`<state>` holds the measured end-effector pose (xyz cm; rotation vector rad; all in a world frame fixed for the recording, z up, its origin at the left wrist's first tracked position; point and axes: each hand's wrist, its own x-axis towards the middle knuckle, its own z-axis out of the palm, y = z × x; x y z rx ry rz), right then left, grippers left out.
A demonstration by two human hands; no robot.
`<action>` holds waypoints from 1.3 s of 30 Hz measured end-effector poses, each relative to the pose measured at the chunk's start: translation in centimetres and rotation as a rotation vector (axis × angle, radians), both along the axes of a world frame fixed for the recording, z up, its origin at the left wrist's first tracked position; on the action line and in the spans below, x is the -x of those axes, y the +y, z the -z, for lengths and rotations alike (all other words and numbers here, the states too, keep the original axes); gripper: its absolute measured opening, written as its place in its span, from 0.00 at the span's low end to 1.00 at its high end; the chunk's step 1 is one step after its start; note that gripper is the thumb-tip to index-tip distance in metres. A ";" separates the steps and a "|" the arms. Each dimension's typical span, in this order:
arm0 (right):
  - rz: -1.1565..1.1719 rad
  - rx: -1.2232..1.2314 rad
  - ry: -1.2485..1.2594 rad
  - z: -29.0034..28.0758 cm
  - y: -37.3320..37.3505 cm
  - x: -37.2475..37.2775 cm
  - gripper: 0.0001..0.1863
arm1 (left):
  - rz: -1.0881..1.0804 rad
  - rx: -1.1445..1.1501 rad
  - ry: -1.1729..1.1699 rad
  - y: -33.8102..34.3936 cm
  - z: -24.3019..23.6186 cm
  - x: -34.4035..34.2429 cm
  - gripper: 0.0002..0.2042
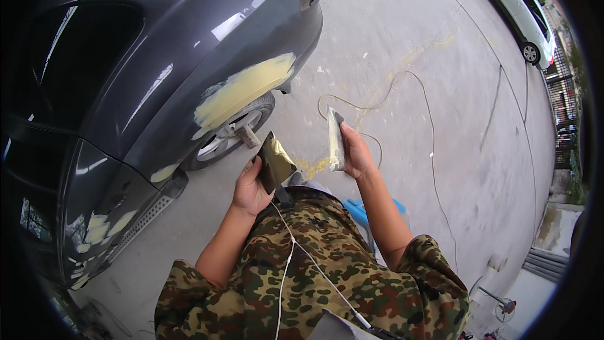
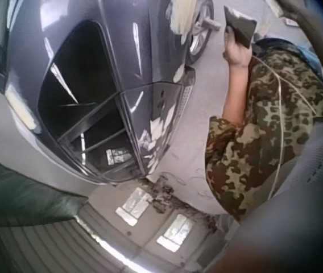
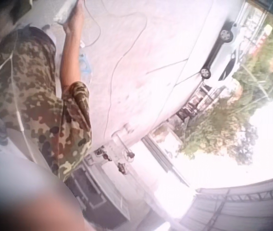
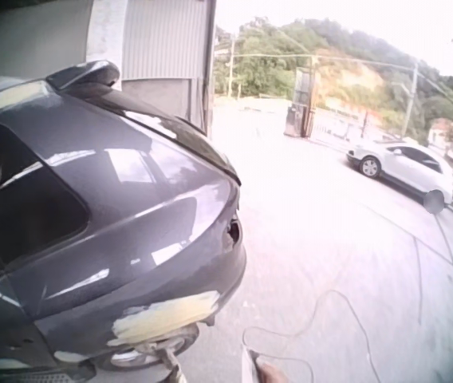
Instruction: The person applies a beige body filler to the rear quarter panel and bumper area of a dark gray car using a metal spreader. They repeatedly scoop filler from a container and smooth it over the surface, working around the wheel arch and along the bumper edge.
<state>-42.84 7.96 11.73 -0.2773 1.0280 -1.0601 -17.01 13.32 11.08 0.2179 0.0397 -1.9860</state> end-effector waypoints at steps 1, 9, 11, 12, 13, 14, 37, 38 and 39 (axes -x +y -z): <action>-0.033 -0.008 -0.060 -0.5 -0.8 -0.3 0.15 | 0.050 0.010 0.031 -0.3 0.1 0.4 0.19; -0.217 0.183 -0.171 -4.0 -3.4 -4.6 0.18 | 0.276 0.023 0.093 -0.2 -0.2 3.2 0.22; -0.291 0.230 -0.042 -4.0 -3.1 -4.6 0.15 | 0.257 -0.035 0.011 0.1 -0.2 3.8 0.22; -0.336 0.247 -0.060 -3.8 -2.8 -4.3 0.14 | 0.263 -0.031 0.020 0.1 -0.2 3.9 0.22; -0.366 0.269 -0.012 -3.4 -2.5 -3.8 0.14 | 0.260 -0.010 0.058 0.1 -0.2 4.0 0.22; -0.396 0.304 0.024 -3.0 -2.1 -3.2 0.13 | 0.257 0.011 0.097 0.2 -0.1 3.9 0.22; 0.258 0.405 -0.269 -8.2 -0.6 -6.7 0.18 | -0.176 0.042 -0.481 -1.6 -0.3 2.7 0.20; 0.253 0.439 -0.223 -8.2 -0.6 -7.3 0.19 | -0.186 0.049 -0.513 -1.8 -0.4 2.5 0.20; 0.221 0.510 -0.160 -8.2 -0.5 -7.7 0.16 | -0.185 0.056 -0.511 -1.9 -0.6 2.2 0.20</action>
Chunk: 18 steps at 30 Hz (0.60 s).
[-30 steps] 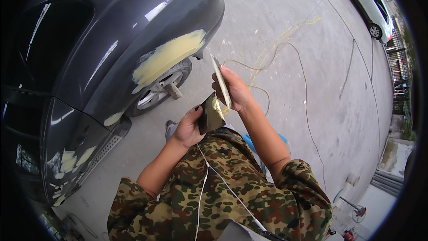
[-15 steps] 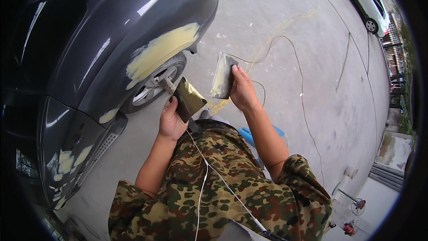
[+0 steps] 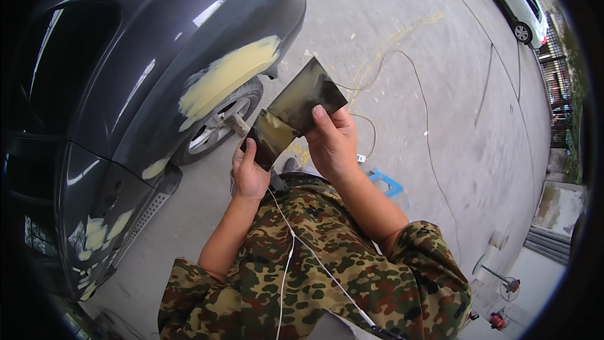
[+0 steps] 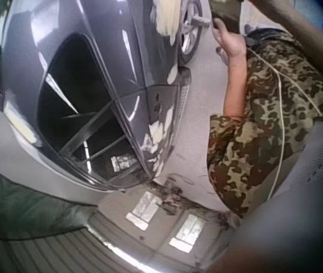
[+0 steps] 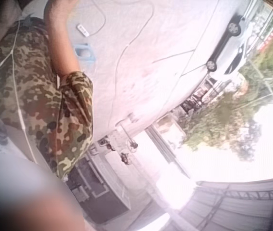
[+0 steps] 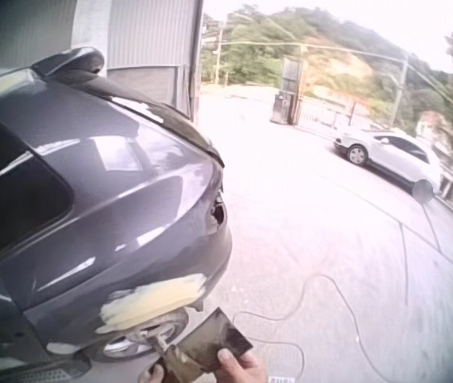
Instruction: The person applies a beige body filler to the rear quarter panel and bumper area of a dark gray car using a metal spreader. They repeatedly scoop filler from a container and smooth it over the surface, working around the wheel arch and along the bumper edge.
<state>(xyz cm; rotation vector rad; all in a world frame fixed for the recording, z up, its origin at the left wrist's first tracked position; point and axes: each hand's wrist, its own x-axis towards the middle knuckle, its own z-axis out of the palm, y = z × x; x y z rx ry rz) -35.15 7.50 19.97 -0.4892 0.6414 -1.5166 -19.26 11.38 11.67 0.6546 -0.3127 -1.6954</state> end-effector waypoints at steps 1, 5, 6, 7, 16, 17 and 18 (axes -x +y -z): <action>-0.028 0.039 0.165 0.0 0.1 -0.2 0.15 | 0.004 0.004 -0.011 -0.1 -0.1 -0.3 0.19; -0.146 0.114 0.694 0.2 1.0 0.9 0.16 | 0.029 0.005 -0.008 0.3 0.2 -0.5 0.19; -0.193 0.117 0.749 0.5 1.3 1.8 0.17 | -0.006 -0.023 -0.035 0.7 0.4 0.3 0.19; -0.201 0.240 0.991 0.8 1.8 2.8 0.18 | -0.017 -0.048 -0.031 1.3 0.7 0.6 0.18; -0.298 -0.593 1.007 19.9 5.2 11.2 0.11 | -0.207 -0.015 -0.046 2.5 1.6 -2.5 0.16; -0.226 -0.601 0.895 22.4 4.6 12.5 0.12 | -0.204 -0.036 -0.062 2.6 1.8 -2.8 0.16; -0.138 -0.758 0.823 24.7 3.5 13.7 0.14 | -0.205 -0.036 -0.072 2.6 2.0 -3.0 0.16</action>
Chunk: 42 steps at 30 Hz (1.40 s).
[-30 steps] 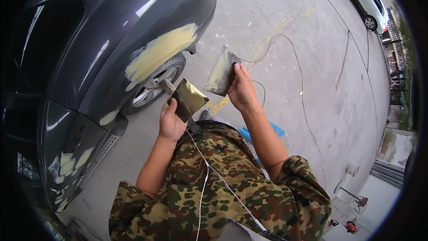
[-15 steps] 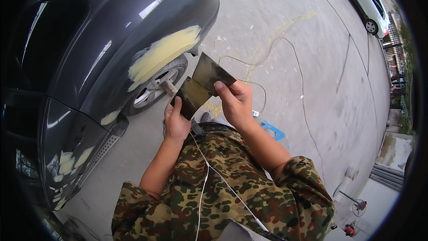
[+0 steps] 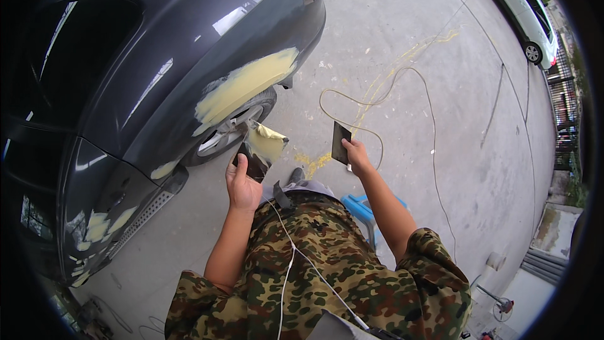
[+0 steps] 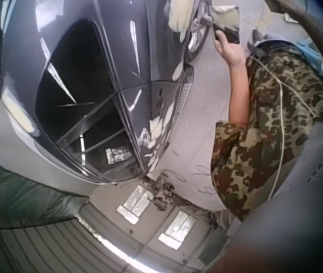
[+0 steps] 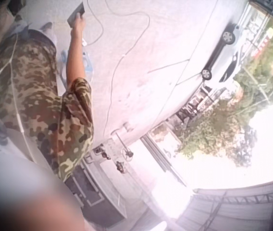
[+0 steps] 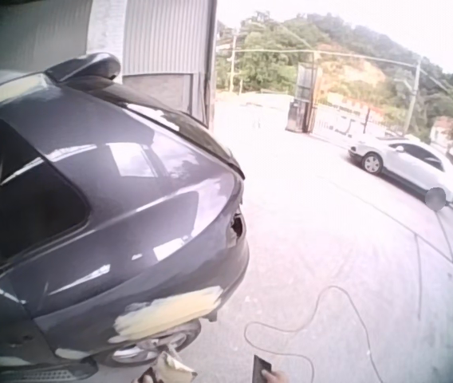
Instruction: The person applies a beige body filler to the rear quarter panel and bumper area of a dark gray car using a metal spreader. They repeatedly scoop filler from a container and smooth it over the surface, working around the wheel arch and along the bumper edge.
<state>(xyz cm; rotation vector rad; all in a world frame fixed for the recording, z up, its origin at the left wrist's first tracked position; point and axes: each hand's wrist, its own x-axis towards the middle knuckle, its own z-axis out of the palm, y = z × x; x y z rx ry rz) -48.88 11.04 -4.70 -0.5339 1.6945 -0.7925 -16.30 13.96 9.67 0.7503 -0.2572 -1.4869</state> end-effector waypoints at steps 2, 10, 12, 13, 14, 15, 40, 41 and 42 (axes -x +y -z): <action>-0.022 -0.278 0.138 3.8 -1.5 1.9 0.23 | -0.015 -0.036 -0.038 0.4 0.3 -0.4 0.17; 0.300 -0.174 -0.104 12.2 -12.6 1.0 0.21 | -0.086 -0.173 -0.170 2.8 0.0 -2.1 0.17; 0.300 -0.178 -0.033 11.5 -17.3 -1.2 0.25 | -0.108 -0.192 -0.184 3.3 -0.1 -2.5 0.17; 0.244 -0.202 0.044 11.0 -19.5 -2.0 0.29 | -0.124 -0.206 -0.179 3.4 0.0 -2.6 0.17; 0.240 -0.218 0.127 10.5 -21.7 -3.1 0.32 | -0.144 -0.225 -0.189 3.3 0.2 -2.7 0.17; 0.229 -0.266 0.200 10.1 -23.6 -3.9 0.29 | -0.200 -0.250 -0.190 3.4 0.4 -2.7 0.17; 0.502 -0.001 0.257 9.3 -37.3 -16.0 0.26 | -0.146 -0.375 -0.154 1.9 4.8 -14.9 0.19; 0.502 0.019 0.255 9.0 -37.3 -16.2 0.26 | -0.140 -0.376 -0.162 1.9 4.7 -15.3 0.19; 0.496 0.032 0.273 8.6 -37.2 -16.3 0.26 | -0.136 -0.363 -0.135 1.9 4.6 -15.5 0.19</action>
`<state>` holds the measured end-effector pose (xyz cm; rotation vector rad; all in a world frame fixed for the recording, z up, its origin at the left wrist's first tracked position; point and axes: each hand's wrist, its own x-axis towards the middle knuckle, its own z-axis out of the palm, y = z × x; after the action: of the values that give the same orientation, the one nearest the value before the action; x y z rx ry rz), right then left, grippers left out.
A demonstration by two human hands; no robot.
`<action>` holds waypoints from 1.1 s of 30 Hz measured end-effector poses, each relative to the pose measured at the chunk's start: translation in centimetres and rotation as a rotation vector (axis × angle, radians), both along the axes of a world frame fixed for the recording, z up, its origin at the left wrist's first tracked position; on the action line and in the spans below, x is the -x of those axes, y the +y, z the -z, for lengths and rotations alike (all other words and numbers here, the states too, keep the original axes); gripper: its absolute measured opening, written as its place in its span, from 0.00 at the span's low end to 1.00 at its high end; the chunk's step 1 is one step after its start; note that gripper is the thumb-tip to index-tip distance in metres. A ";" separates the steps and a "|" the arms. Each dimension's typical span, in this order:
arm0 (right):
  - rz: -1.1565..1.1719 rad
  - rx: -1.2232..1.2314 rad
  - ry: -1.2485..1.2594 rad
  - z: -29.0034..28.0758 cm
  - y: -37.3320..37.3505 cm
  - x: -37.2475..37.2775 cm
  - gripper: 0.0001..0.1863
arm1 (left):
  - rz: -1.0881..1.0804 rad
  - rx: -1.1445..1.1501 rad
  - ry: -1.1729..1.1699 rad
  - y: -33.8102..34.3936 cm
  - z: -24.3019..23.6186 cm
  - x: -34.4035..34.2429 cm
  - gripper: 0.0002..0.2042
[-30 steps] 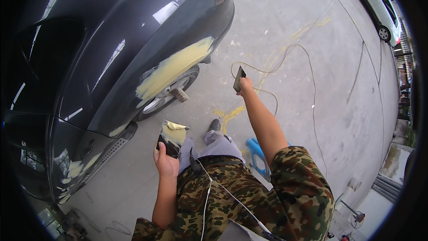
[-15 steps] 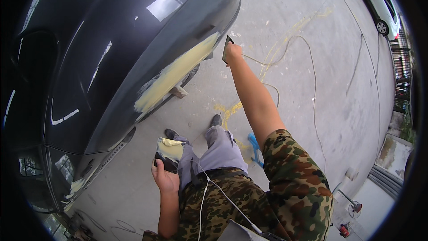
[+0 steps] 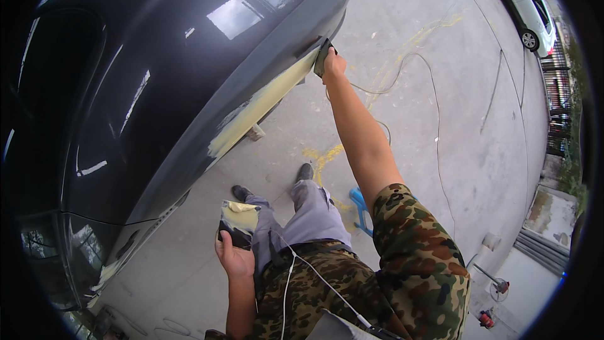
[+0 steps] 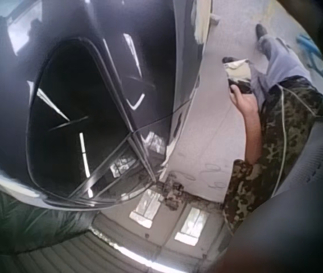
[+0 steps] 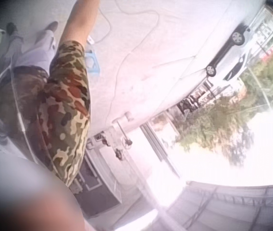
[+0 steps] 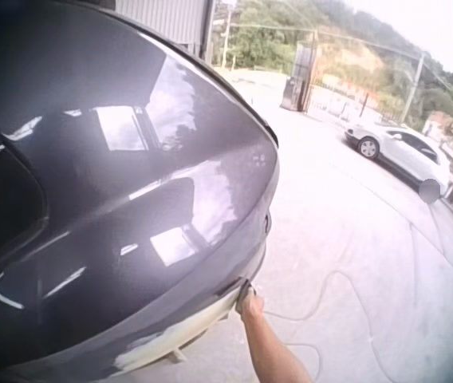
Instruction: The person applies a beige body filler to the rear quarter panel and bumper area of a dark gray car using a metal spreader. They repeatedly scoop filler from a container and smooth it over the surface, working around the wheel arch and along the bumper edge.
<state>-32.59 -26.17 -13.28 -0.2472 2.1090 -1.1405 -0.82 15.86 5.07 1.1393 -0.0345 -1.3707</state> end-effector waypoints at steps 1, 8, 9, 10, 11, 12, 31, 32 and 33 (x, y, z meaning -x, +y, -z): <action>-0.009 0.054 -0.007 -0.4 0.0 -0.1 0.25 | 0.006 0.012 0.010 -0.2 -0.1 -0.2 0.19; -0.044 0.187 0.046 -3.7 2.4 -2.7 0.26 | 0.080 0.053 0.022 -0.2 -1.4 -4.2 0.19; -0.040 0.204 0.047 -4.4 3.1 -3.7 0.26 | 0.091 0.070 0.046 0.0 -1.7 -5.5 0.19; -0.043 0.212 0.050 -5.1 3.7 -4.7 0.26 | 0.102 0.081 0.054 0.2 -2.1 -6.8 0.18; -0.045 0.218 0.060 -5.8 4.4 -5.7 0.26 | 0.104 0.088 0.054 0.4 -2.5 -8.0 0.18; -0.038 0.214 0.071 -6.6 4.9 -6.6 0.26 | 0.130 0.112 0.080 0.3 -3.0 -9.2 0.18; -0.048 0.346 0.153 -18.2 15.1 -21.4 0.24 | 0.313 0.304 0.322 1.6 -5.6 -21.8 0.17; -0.026 0.331 0.154 -18.4 15.5 -21.9 0.25 | 0.329 0.305 0.322 1.5 -5.9 -22.0 0.17; -0.024 0.322 0.145 -18.4 16.1 -22.3 0.26 | 0.340 0.306 0.344 1.6 -6.1 -22.1 0.17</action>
<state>-10.29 -10.05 5.15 -0.5175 2.0305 -1.4846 21.24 17.47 11.16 0.6496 -0.1902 -1.7791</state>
